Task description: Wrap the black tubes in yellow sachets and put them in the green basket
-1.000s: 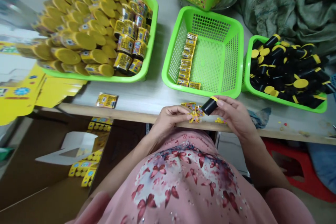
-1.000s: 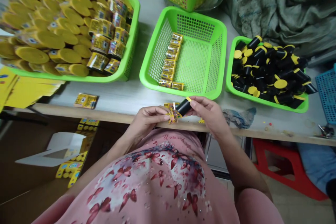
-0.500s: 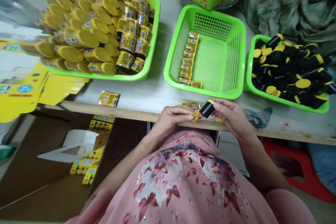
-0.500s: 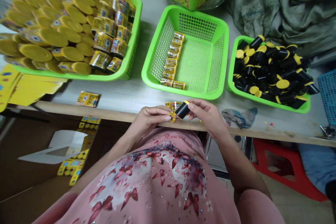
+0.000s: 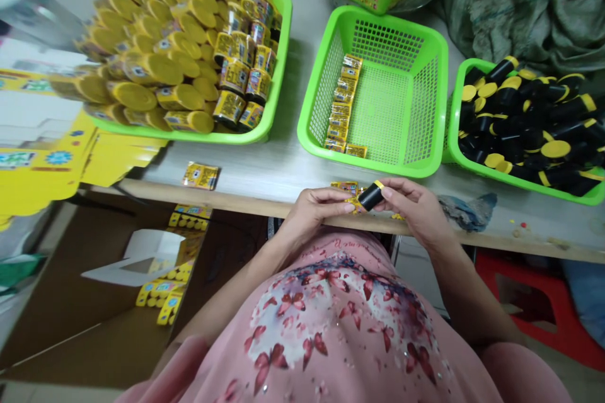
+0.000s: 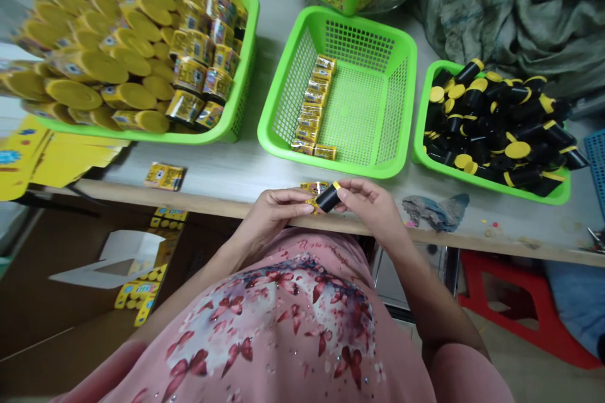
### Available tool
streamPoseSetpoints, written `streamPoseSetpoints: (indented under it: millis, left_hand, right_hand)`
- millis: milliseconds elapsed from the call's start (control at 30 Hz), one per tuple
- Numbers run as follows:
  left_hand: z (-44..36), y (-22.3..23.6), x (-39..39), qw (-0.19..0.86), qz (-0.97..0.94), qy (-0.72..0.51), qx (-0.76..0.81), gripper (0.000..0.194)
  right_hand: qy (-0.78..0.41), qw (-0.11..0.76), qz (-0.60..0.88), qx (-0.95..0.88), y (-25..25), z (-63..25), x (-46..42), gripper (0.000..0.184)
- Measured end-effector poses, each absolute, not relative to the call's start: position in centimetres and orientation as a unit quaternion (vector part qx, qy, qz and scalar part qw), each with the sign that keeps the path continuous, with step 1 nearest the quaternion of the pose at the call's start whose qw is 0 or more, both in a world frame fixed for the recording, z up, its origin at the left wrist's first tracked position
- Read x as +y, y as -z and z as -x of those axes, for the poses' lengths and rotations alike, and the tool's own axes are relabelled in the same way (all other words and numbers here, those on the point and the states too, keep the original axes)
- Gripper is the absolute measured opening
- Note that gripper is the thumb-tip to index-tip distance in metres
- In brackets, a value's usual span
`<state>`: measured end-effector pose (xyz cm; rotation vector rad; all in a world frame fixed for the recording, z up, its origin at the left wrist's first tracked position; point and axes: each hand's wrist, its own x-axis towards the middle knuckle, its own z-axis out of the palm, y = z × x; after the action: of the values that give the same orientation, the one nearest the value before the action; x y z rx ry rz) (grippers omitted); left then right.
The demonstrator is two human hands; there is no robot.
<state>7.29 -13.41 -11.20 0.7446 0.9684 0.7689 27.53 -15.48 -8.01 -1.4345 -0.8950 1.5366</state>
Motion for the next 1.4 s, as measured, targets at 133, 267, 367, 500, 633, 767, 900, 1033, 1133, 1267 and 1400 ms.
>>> streamPoseSetpoints:
  millis: [133,267,367,500,633,767,900,1033,1133,1267,1400]
  left_hand:
    - [-7.8,11.7,-13.3,0.78,-0.323,-0.333,0.42,0.025]
    - [-7.9,11.6,-13.4,0.778,-0.316,-0.341,0.423,0.021]
    - [-7.8,11.3,-13.6,0.771,-0.314,-0.343,0.435,0.021]
    - [-7.7,11.1,-13.5,0.761,-0.329,-0.349,0.437,0.022]
    - [-7.9,11.3,-13.3,0.762,-0.325,-0.359,0.431,0.028]
    - [-8.1,11.3,-13.2,0.795,-0.283,-0.356,0.4,0.033]
    - [-8.1,10.6,-13.2,0.824,-0.261,-0.337,0.372,0.032]
    - [-8.0,10.4,-13.1,0.854,-0.245,-0.306,0.341,0.032]
    - [-7.7,10.6,-12.9,0.877,-0.255,-0.275,0.301,0.034]
    - [-7.2,10.6,-13.2,0.886,-0.249,-0.257,0.296,0.036]
    - [-7.7,10.9,-14.2,0.801,-0.312,-0.326,0.393,0.033]
  right_hand:
    - [-0.614,0.412,0.571,-0.357,8.0,-27.2,-15.5,0.042]
    - [-0.614,0.406,0.568,-0.368,7.8,-27.0,-15.4,0.044]
    - [-0.605,0.404,0.572,-0.378,7.6,-27.0,-15.5,0.044]
    - [-0.577,0.401,0.582,-0.41,7.5,-27.1,-15.9,0.04]
    - [-0.526,0.422,0.587,-0.449,7.9,-26.6,-16.3,0.038]
    - [-0.476,0.455,0.579,-0.481,8.9,-25.9,-16.8,0.03]
    - [-0.408,0.459,0.533,-0.582,9.7,-25.9,-17.2,0.013]
    - [-0.466,0.462,0.478,-0.584,10.1,-26.5,-17.2,0.021]
    - [-0.532,0.471,0.46,-0.532,10.2,-26.6,-17.1,0.029]
    - [-0.544,0.474,0.476,-0.503,10.5,-26.2,-16.9,0.024]
    - [-0.439,0.468,0.553,-0.531,11.0,-25.5,-16.6,0.029]
